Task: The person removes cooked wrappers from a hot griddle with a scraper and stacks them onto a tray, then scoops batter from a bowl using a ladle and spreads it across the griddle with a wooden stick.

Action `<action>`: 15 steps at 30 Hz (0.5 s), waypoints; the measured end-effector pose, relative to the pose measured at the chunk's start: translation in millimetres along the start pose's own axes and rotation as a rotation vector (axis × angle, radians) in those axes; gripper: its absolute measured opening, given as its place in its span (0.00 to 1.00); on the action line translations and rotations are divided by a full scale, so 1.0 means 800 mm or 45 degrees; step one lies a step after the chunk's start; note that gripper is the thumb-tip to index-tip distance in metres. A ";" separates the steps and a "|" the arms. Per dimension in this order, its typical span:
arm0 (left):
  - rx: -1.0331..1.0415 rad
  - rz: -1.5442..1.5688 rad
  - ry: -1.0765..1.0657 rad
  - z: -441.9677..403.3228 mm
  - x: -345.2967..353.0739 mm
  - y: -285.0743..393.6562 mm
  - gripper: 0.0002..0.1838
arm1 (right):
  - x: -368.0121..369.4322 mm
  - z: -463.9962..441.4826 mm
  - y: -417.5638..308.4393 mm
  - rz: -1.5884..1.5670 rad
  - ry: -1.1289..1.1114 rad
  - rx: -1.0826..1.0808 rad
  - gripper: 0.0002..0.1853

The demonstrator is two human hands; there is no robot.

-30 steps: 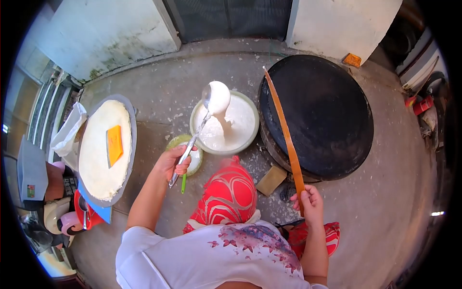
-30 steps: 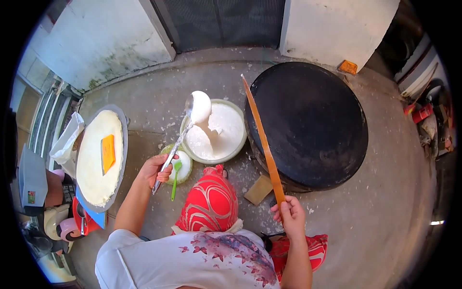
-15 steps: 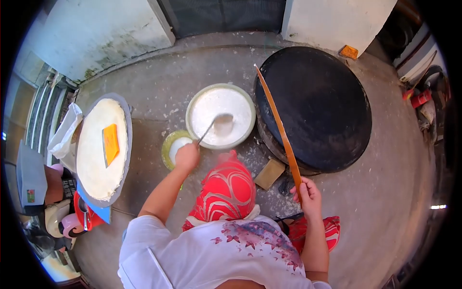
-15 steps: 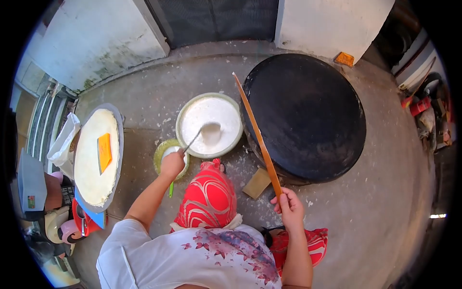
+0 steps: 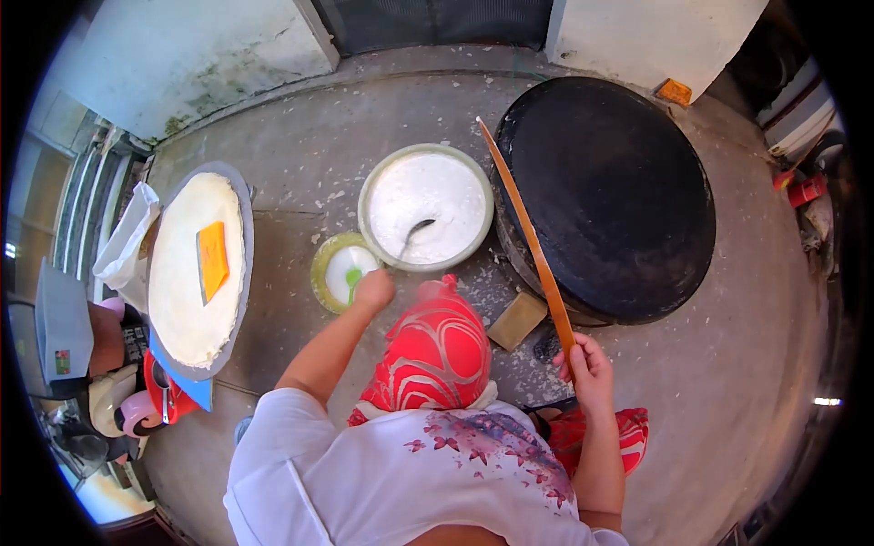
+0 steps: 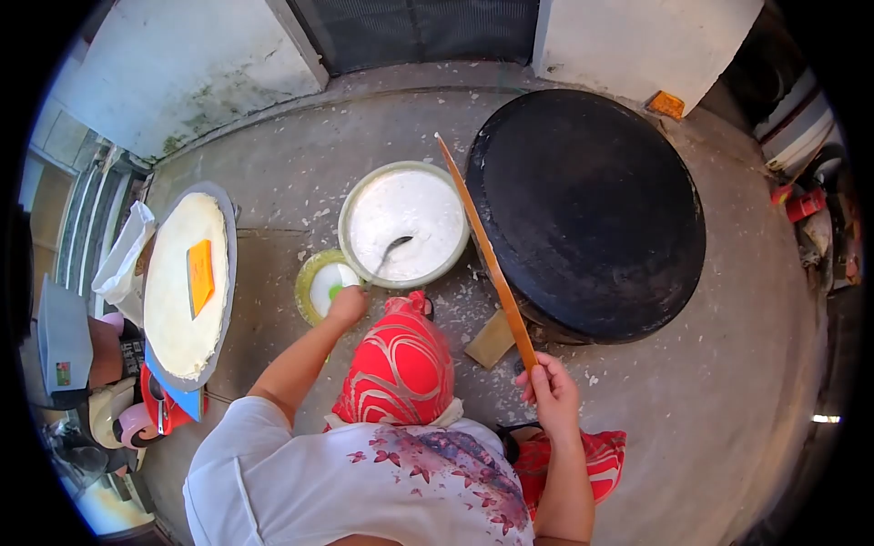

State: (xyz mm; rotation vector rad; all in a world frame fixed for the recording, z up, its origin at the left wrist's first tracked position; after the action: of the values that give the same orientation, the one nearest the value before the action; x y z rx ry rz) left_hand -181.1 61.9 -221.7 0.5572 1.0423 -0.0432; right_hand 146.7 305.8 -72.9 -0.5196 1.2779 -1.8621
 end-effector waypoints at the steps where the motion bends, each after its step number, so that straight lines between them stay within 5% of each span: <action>1: 0.036 0.064 -0.074 -0.010 0.021 0.003 0.12 | 0.000 -0.001 -0.001 0.003 0.008 -0.005 0.12; 2: 0.047 0.069 -0.075 -0.018 0.019 0.010 0.12 | -0.002 -0.004 -0.002 0.002 0.028 -0.001 0.12; 4: -0.828 1.478 -0.578 0.001 0.086 -0.019 0.12 | -0.003 -0.004 0.000 0.006 0.046 0.007 0.12; 5: -0.824 1.480 -0.579 0.004 0.077 -0.014 0.12 | -0.003 -0.005 -0.001 0.002 0.045 0.001 0.12; 7: -1.074 2.100 -0.874 0.045 0.062 0.029 0.12 | -0.002 -0.007 -0.002 -0.001 0.041 -0.011 0.12; 13: -1.029 2.425 -0.984 0.109 -0.011 0.053 0.17 | -0.003 -0.006 0.000 -0.028 0.036 -0.012 0.13; 15: -0.760 2.351 -0.931 0.115 -0.046 0.056 0.14 | -0.004 -0.004 0.001 -0.029 0.030 -0.015 0.14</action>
State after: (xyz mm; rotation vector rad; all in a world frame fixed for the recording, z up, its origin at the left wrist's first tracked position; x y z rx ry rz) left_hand -112.7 50.4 -137.9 0.6773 -0.4499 1.5159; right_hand 146.7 310.1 -74.6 -0.5220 1.3041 -1.8858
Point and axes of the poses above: each hand's wrist, its own z-axis away from the middle knuckle, its own x-axis out of the palm, y = z × x, the point moved 10 cm from there along -z, towards the middle knuckle, and after that the axes turned 10 degrees about z, right-handed, at the moved point
